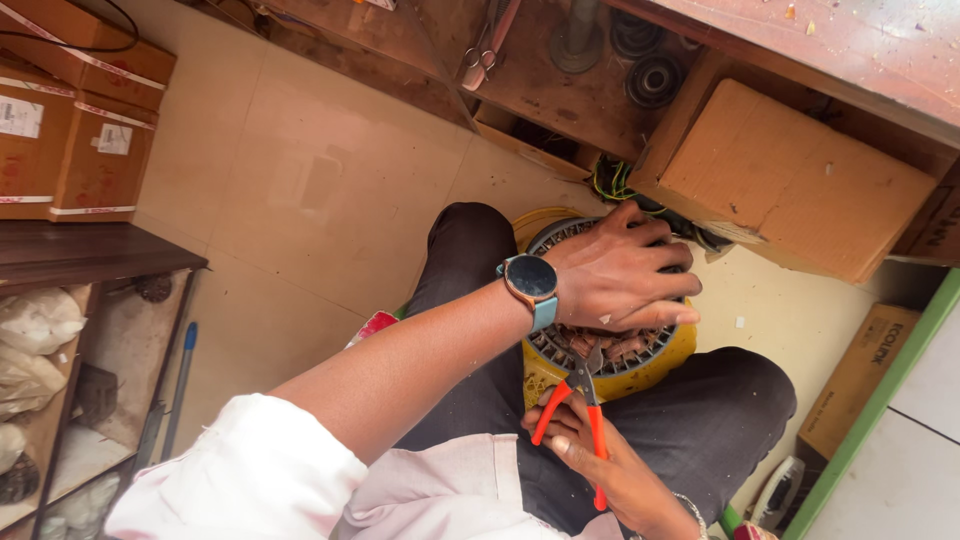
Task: The person uses pliers to pull and cut copper windings from a motor stator resting on a yellow support. They repeatedly adjust the stator and remove wire fragments, placing the cut pieces on the workbench.
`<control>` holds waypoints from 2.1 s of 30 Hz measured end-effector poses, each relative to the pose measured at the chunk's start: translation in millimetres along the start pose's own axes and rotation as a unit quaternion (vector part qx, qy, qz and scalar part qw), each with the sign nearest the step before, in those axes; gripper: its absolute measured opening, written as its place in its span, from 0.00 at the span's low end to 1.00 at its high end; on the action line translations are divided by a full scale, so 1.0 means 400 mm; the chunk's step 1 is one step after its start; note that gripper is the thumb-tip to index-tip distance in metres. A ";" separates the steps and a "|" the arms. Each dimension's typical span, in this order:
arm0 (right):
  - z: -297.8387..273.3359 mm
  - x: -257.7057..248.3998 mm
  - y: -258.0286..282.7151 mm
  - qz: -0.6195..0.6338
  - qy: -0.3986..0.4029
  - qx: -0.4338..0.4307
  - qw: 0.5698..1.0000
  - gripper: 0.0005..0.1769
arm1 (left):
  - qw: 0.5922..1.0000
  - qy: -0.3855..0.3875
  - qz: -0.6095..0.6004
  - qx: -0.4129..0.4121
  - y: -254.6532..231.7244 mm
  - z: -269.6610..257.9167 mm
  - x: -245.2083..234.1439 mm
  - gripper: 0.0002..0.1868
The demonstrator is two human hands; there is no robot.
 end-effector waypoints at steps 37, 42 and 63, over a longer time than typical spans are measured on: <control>-0.153 0.003 0.052 -0.125 -0.335 -0.276 0.892 0.14 | 1.000 0.020 0.007 0.018 -0.015 -0.010 -0.040 0.23; -0.292 -0.112 -0.108 0.371 -0.355 -0.382 0.769 0.25 | 0.991 -0.097 0.052 0.074 -0.064 -0.062 -0.111 0.25; -0.209 -0.201 0.085 0.140 -0.131 -0.476 0.858 0.32 | 0.986 -0.151 -0.052 -0.043 -0.336 -0.090 0.203 0.14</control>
Point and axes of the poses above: each hand's wrist, its own z-axis towards the middle knuckle, its own x-axis out of the palm, y = z × x, the point moved 3 cm from there along z, towards the middle knuckle, and after that the axes turned 13 degrees about y, right-handed, at the moved point
